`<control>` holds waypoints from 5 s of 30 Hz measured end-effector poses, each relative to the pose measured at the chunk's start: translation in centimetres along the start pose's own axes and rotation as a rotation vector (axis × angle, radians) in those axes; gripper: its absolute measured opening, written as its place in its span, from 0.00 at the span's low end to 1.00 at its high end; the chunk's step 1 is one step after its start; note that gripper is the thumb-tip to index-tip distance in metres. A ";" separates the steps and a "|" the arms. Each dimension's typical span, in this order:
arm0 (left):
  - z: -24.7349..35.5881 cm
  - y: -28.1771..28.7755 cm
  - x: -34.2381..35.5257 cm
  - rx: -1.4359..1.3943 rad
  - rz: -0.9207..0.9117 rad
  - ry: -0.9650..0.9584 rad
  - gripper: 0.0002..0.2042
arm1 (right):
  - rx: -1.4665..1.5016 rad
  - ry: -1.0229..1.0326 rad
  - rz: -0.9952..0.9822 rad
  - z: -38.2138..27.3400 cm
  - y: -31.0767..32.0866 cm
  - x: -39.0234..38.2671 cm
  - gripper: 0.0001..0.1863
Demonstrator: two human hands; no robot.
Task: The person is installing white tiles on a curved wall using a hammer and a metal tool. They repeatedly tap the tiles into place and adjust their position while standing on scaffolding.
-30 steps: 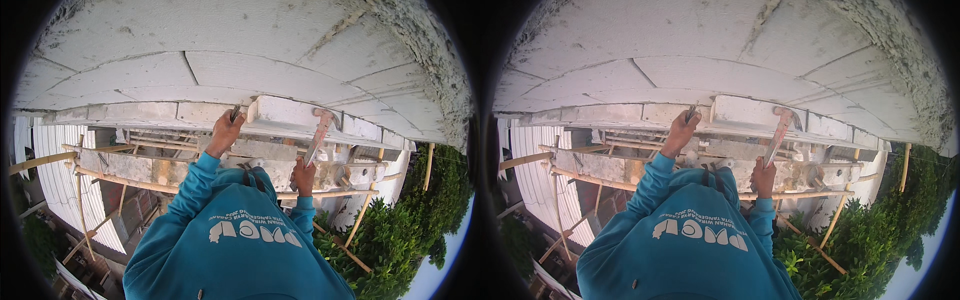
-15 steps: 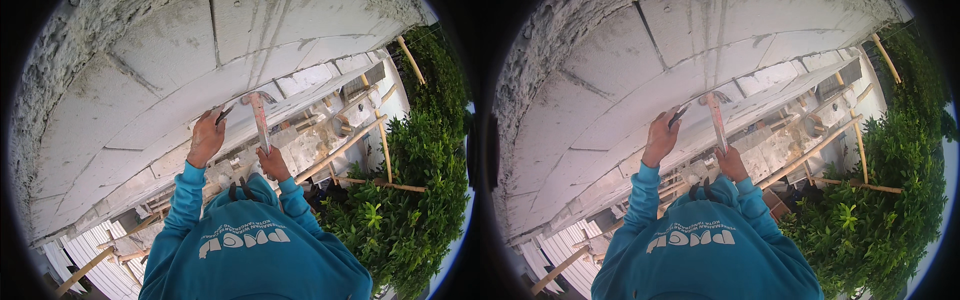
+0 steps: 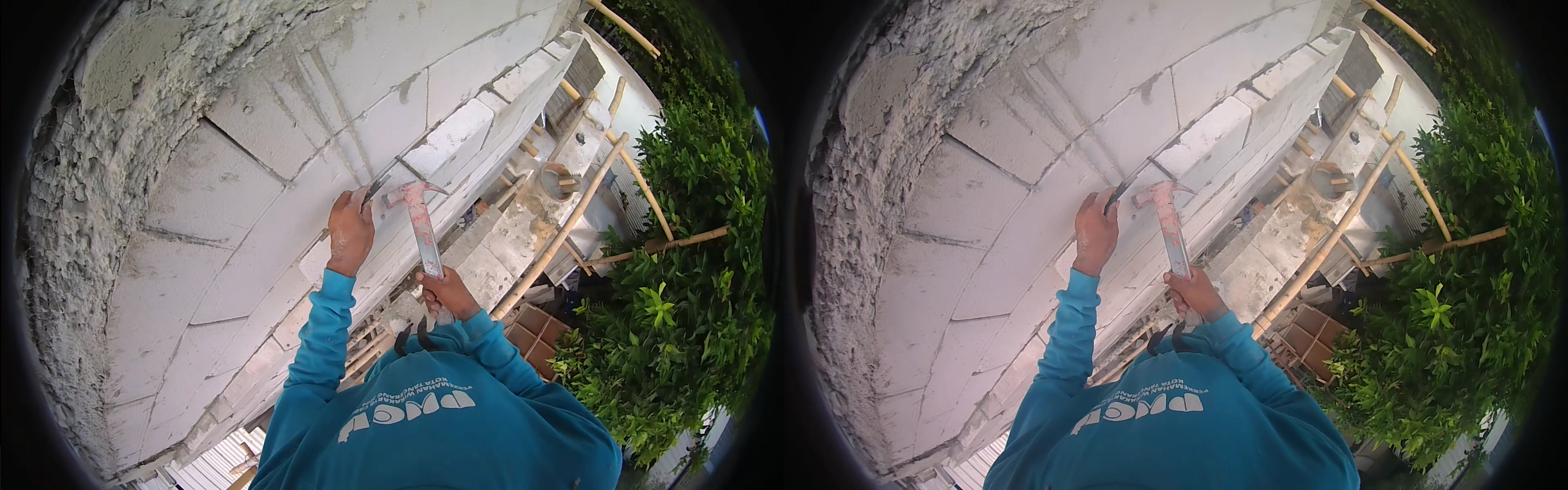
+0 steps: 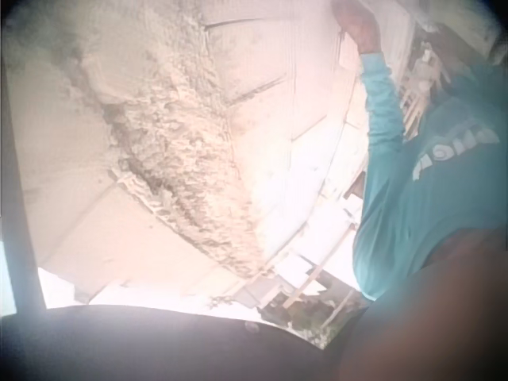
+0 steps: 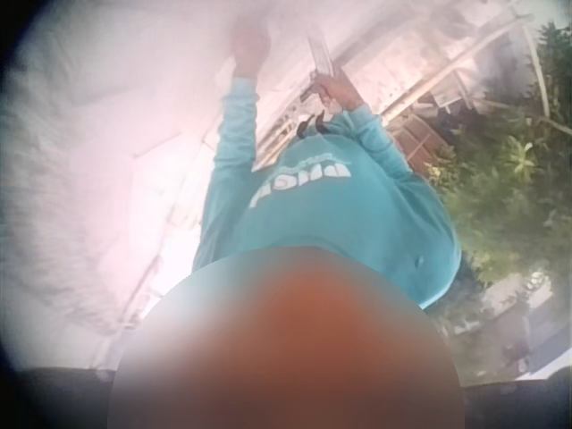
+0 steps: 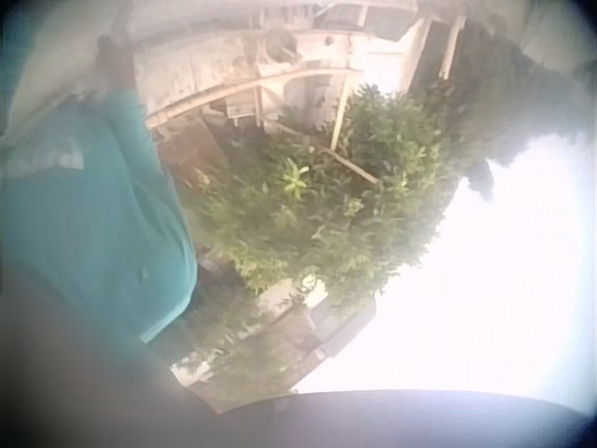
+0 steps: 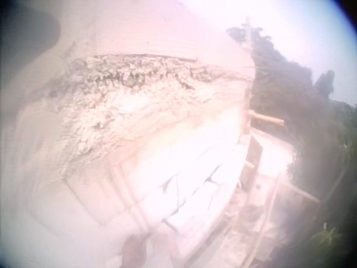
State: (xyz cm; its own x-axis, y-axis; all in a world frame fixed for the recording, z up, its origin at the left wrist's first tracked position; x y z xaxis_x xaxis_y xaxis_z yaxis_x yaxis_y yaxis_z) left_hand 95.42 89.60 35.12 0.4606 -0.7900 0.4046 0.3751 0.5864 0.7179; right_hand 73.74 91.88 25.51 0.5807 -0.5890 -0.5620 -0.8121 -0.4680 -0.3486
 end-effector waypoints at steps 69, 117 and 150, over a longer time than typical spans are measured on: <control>-8.0 0.8 -9.1 0.017 0.307 0.130 0.10 | -0.515 -0.836 0.619 29.9 19.9 -11.9 0.16; -9.2 0.1 -10.5 -0.203 0.602 0.283 0.10 | -1.845 -0.100 -0.020 9.2 13.2 0.8 0.14; -9.3 -0.1 -10.5 -0.210 0.701 0.254 0.10 | -1.908 0.152 -0.278 7.5 10.6 9.0 0.17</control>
State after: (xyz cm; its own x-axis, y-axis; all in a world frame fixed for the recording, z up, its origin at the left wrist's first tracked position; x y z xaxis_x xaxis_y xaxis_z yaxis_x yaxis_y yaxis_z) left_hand 98.03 99.47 25.49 0.8079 -0.1710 0.5640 0.0607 0.9761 0.2088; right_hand 69.92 86.60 11.15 0.7473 -0.3771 -0.5471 0.3528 -0.4726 0.8076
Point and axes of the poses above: each hand's wrist, its own x-axis towards the middle knuckle, its own y-axis out of the back of the hand, z = x × y, the point moved 5 cm from there along x, towards the middle knuckle, and after that the axes turned 7 degrees about z, right-handed, at the moved point
